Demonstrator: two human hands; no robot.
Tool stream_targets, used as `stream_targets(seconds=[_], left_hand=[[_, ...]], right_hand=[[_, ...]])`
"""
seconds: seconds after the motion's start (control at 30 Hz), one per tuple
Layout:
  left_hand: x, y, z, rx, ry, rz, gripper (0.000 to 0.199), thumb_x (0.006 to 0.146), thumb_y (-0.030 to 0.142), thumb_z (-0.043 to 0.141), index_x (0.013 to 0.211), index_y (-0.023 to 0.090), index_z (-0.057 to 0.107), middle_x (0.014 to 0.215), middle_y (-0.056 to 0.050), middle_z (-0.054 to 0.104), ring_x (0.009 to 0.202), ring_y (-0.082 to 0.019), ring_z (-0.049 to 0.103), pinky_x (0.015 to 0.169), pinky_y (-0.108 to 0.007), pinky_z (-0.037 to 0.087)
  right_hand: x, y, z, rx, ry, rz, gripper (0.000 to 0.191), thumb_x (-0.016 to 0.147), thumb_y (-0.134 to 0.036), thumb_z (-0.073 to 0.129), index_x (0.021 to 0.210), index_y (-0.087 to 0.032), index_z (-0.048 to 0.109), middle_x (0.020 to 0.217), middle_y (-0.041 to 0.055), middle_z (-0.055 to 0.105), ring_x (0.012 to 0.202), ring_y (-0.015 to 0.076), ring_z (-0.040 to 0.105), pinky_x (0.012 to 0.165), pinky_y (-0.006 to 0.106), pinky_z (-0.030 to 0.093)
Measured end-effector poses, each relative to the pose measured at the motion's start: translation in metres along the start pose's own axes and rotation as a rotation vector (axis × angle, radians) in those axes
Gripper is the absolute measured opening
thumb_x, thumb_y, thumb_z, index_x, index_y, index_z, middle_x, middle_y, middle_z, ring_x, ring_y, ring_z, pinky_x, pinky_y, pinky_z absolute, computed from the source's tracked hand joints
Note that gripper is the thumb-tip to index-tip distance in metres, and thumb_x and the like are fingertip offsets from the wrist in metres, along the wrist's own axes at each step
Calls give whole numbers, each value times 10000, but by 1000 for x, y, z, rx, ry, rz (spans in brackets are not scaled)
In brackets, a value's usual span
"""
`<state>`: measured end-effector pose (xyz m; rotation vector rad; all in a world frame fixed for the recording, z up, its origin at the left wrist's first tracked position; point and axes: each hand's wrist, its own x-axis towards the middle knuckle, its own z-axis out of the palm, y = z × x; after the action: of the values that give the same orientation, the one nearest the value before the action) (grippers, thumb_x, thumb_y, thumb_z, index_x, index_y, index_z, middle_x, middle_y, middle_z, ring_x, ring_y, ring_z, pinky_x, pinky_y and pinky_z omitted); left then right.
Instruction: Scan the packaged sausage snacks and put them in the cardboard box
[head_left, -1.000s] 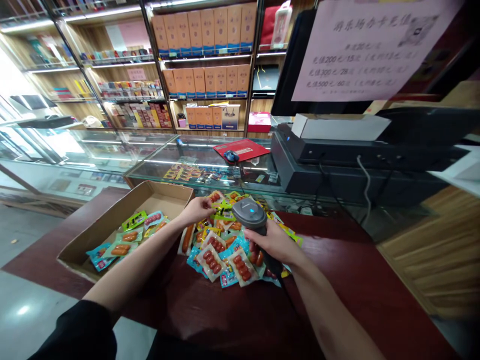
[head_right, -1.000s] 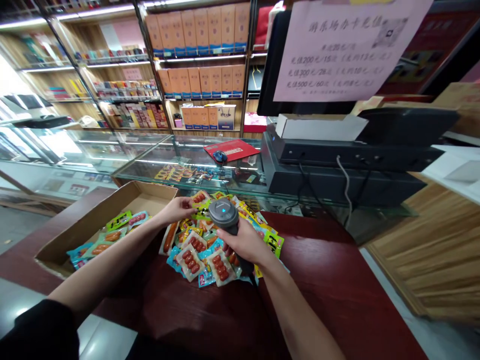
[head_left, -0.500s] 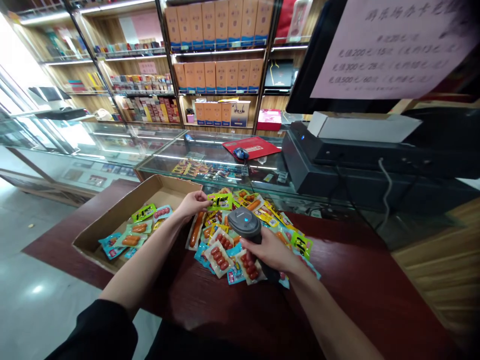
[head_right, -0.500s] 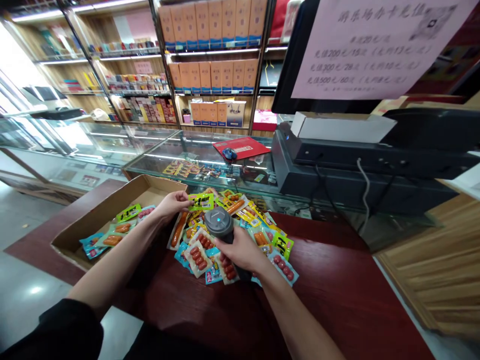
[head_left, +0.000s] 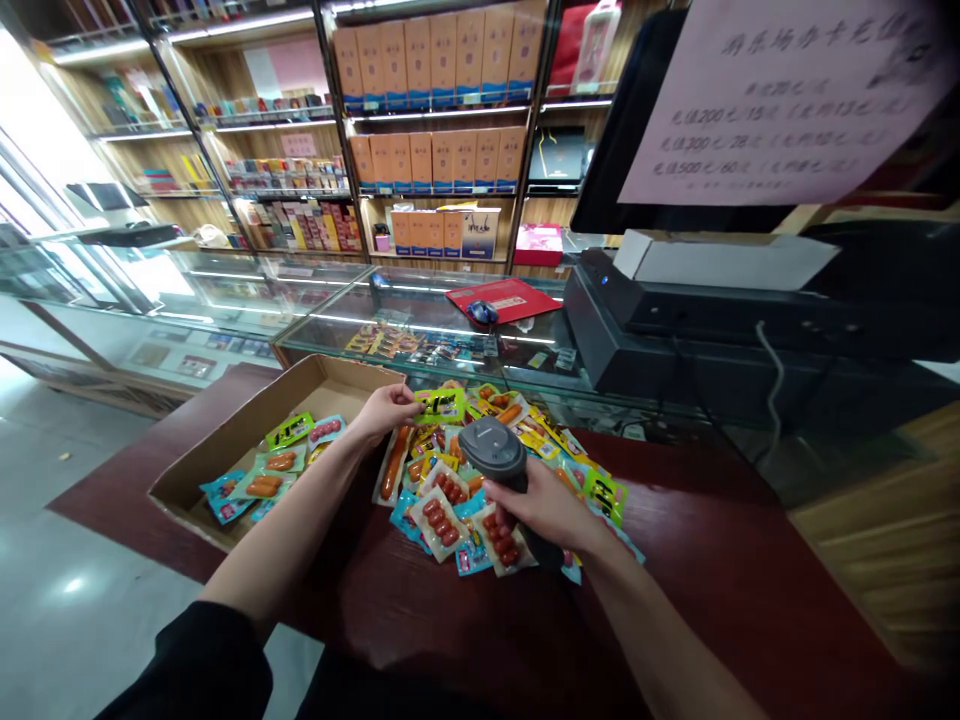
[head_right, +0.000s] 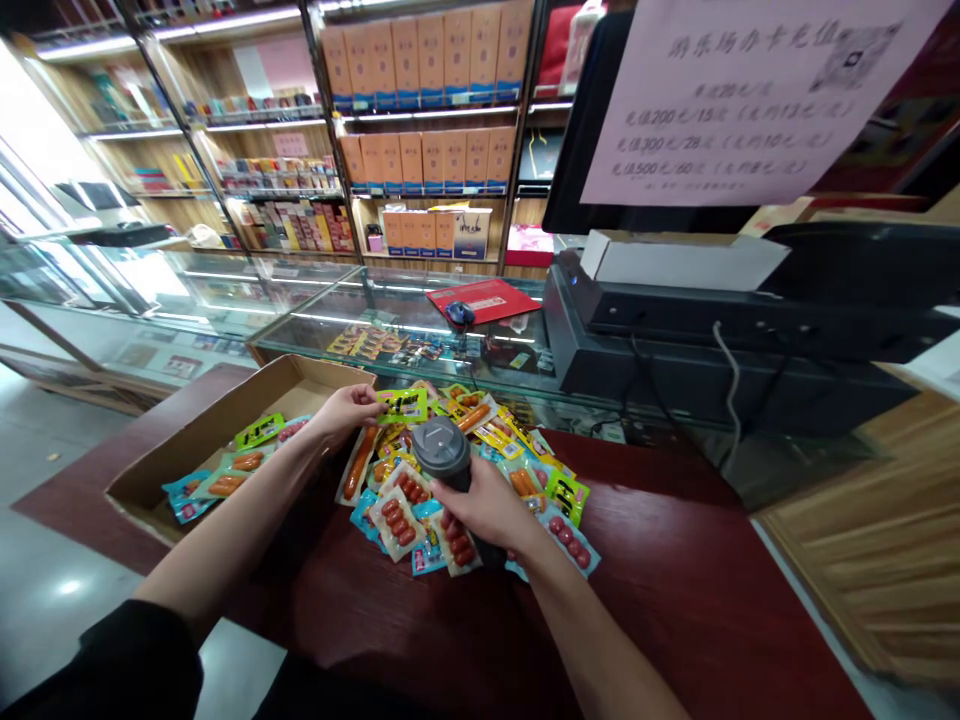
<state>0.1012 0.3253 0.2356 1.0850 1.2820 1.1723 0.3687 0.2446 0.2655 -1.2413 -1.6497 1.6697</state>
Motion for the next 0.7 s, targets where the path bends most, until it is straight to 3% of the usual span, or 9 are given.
stream_targets(seconds=[0.1,0.2,0.33,0.43,0.53,0.6,0.7], left_hand=[[-4,12,-7,33,49,24,426,497,291,866,648,150,493,560,55,554,508,-62,554,526,-205,530],[-13,29,-29,46,87,52,426,517,304,861,649,149,487,571,42,570,538,-86,590,558,-244,556],[-35,50,-82,31,184,105,443,494,306,880,649,142,499,594,15,608,577,-124,634,643,-334,591],[-60,63,-125,43,290,136,448,481,333,892,673,127,544,607,0,629,563,-125,637,644,-324,583],[-83,73,-156,50,353,142,445,522,380,880,725,122,580,648,-30,666,582,-133,656,621,-280,558],[-91,77,-166,46,361,136,442,549,395,870,758,123,591,697,-62,696,633,-150,680,627,-268,550],[-88,77,-160,43,350,130,436,558,395,868,762,129,590,724,-79,712,707,-177,703,674,-285,558]], right_hand=[[-4,-6,2,-20,12,-11,256,761,-387,686,822,-225,496,498,-51,605,446,144,602,449,250,477],[-7,-11,6,-32,18,-12,286,741,-415,695,849,-221,515,500,-45,615,441,148,601,451,255,476],[-5,-7,8,-71,34,10,320,721,-463,696,839,-217,530,494,-31,619,439,162,609,452,269,488],[0,-1,7,-114,33,22,335,720,-496,685,817,-213,534,499,-16,625,446,172,618,454,276,494],[4,2,5,-148,3,11,344,739,-522,663,776,-209,524,522,-6,629,463,177,627,459,278,493],[4,1,3,-149,-8,8,345,740,-518,666,772,-204,527,530,-8,624,470,176,631,471,277,494],[4,-2,-1,-157,0,-7,346,734,-511,673,733,-195,532,528,-3,620,462,171,627,466,267,482]])
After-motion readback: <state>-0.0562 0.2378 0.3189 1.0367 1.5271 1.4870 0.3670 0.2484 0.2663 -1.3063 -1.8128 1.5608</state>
